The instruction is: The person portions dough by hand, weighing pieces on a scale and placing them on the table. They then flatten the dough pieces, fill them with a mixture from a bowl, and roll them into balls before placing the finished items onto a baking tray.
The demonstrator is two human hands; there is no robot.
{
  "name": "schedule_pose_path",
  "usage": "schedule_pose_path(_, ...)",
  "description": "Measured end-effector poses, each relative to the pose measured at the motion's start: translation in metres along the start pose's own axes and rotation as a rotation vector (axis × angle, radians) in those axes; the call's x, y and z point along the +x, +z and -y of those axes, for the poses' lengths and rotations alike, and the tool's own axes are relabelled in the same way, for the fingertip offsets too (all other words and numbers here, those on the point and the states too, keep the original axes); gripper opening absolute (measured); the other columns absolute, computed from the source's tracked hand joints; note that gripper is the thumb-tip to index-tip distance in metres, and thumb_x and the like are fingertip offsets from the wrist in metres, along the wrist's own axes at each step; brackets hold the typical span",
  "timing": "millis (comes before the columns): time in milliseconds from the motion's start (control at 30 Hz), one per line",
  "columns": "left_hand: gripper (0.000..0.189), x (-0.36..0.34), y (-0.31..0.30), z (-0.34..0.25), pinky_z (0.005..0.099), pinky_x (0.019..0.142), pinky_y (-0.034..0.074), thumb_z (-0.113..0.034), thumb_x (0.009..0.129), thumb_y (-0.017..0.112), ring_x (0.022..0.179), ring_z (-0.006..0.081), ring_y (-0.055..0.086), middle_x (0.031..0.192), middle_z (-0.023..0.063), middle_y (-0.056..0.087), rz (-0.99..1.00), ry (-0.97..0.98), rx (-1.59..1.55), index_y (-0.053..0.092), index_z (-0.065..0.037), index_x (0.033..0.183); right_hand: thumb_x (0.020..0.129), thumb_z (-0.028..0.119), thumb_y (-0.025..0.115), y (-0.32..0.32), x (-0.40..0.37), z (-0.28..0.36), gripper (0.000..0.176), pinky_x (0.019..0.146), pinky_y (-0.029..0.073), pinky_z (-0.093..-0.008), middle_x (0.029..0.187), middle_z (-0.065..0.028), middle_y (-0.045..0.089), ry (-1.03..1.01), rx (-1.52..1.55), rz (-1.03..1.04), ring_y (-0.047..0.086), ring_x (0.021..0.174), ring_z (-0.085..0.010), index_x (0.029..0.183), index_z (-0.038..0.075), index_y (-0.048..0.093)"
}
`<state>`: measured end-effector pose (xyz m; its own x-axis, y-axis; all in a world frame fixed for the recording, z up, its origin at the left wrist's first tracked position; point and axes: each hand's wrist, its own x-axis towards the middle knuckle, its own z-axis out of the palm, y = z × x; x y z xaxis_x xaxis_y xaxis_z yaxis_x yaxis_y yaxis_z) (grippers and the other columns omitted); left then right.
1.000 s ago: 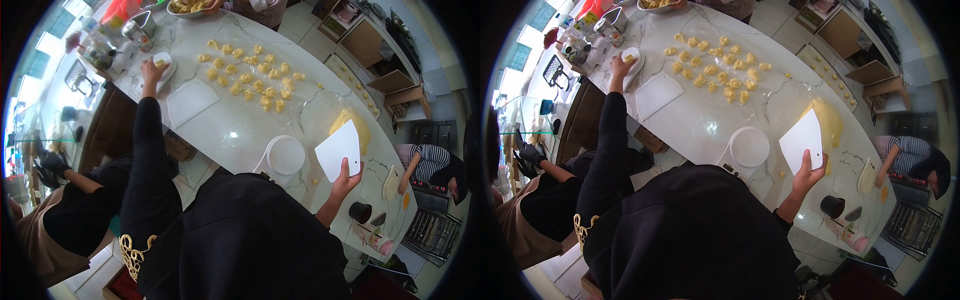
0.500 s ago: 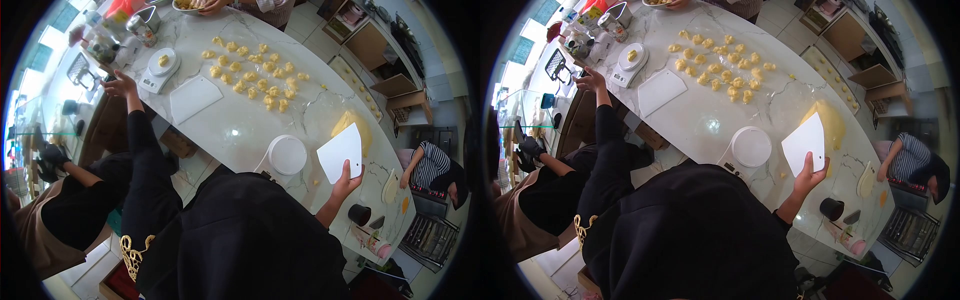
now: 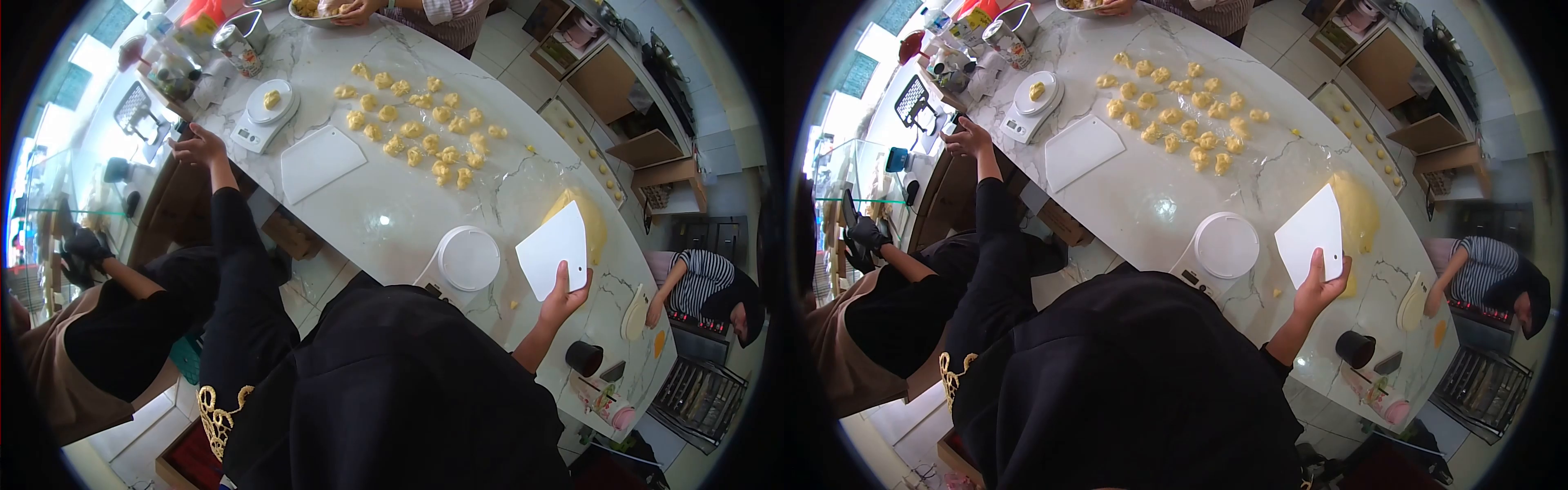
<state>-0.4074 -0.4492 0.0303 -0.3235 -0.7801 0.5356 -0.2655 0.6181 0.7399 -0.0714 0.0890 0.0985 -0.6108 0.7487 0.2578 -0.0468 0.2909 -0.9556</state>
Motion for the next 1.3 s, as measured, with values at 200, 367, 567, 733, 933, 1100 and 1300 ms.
schedule_pose_path(200, 0.081, -0.002, 0.007, -0.003, 0.0566, 0.097, 0.020, -0.056, 0.083, 0.040, 0.119, 0.0427, 0.022, 0.129, 0.0244, 0.017, 0.064, 0.016, 0.010, 0.011, 0.000, 0.134, 0.084, 0.008, 0.057, -0.001, -0.003, 0.001, 0.013, 0.070, 0.041, -0.0248, 0.079, -0.0035, 0.051, 0.014, 0.001, -0.014, 0.047, 0.074, -0.0097, 0.083, 0.001, 0.047)
schedule_pose_path(367, 0.080, -0.009, 0.032, -0.001, 0.0494, 0.100, 0.023, -0.042, 0.079, 0.057, 0.120, 0.0426, 0.028, 0.130, 0.0268, 0.028, 0.264, 0.023, 0.002, 0.013, -0.006, 0.135, 0.084, 0.008, 0.057, 0.000, -0.004, 0.002, 0.012, 0.071, 0.041, -0.0247, 0.079, -0.0035, 0.051, 0.028, 0.015, -0.012, 0.047, 0.074, -0.0097, 0.083, 0.001, 0.047)
schedule_pose_path(567, 0.049, -0.049, 0.069, 0.005, 0.0447, 0.097, 0.032, -0.020, 0.079, 0.057, 0.116, 0.0385, 0.041, 0.127, 0.0247, 0.040, 0.797, 0.747, 0.022, 0.045, -0.028, 0.126, 0.084, 0.007, 0.056, 0.001, -0.003, 0.000, 0.011, 0.071, 0.040, -0.0248, 0.080, -0.0032, 0.050, 0.001, -0.021, -0.002, 0.046, 0.074, -0.0097, 0.084, 0.001, 0.047)
schedule_pose_path(733, 0.036, -0.081, 0.057, -0.029, 0.0415, 0.091, 0.039, -0.020, 0.078, 0.057, 0.111, 0.0347, 0.045, 0.124, 0.0160, 0.046, 0.763, 0.700, 0.134, 0.057, -0.022, 0.114, 0.084, 0.006, 0.056, 0.002, -0.004, 0.001, 0.011, 0.071, 0.040, -0.0246, 0.081, -0.0036, 0.051, 0.011, -0.012, 0.024, 0.047, 0.076, -0.0097, 0.085, 0.001, 0.047)
schedule_pose_path(933, 0.017, -0.074, 0.070, -0.033, 0.0356, 0.078, 0.045, -0.017, 0.078, 0.058, 0.089, 0.0304, 0.057, 0.100, 0.0139, 0.059, 0.571, 0.582, -0.076, 0.066, -0.007, 0.089, 0.084, 0.005, 0.056, -0.001, -0.008, -0.001, 0.010, 0.071, 0.040, -0.0238, 0.081, -0.0032, 0.051, 0.014, -0.011, 0.015, 0.047, 0.075, -0.0089, 0.086, 0.001, 0.047)
schedule_pose_path(1100, 0.012, -0.096, 0.036, -0.044, 0.0344, 0.069, 0.047, -0.011, 0.075, 0.059, 0.076, 0.0304, 0.059, 0.092, 0.0149, 0.060, 0.439, 0.491, -0.295, 0.066, -0.007, 0.083, 0.084, 0.005, 0.057, -0.005, -0.005, -0.007, 0.010, 0.071, 0.040, -0.0231, 0.081, -0.0030, 0.052, 0.016, -0.012, 0.020, 0.047, 0.075, -0.0086, 0.086, 0.001, 0.048)
schedule_pose_path(1300, 0.015, -0.127, 0.026, -0.036, 0.0373, 0.076, 0.044, -0.009, 0.073, 0.058, 0.083, 0.0308, 0.056, 0.086, 0.0132, 0.058, 0.892, 0.579, -0.117, 0.066, -0.011, 0.086, 0.084, 0.005, 0.057, 0.004, -0.001, 0.000, 0.010, 0.071, 0.039, -0.0230, 0.082, -0.0034, 0.053, -0.029, -0.016, 0.053, 0.047, 0.075, -0.0083, 0.086, 0.001, 0.048)
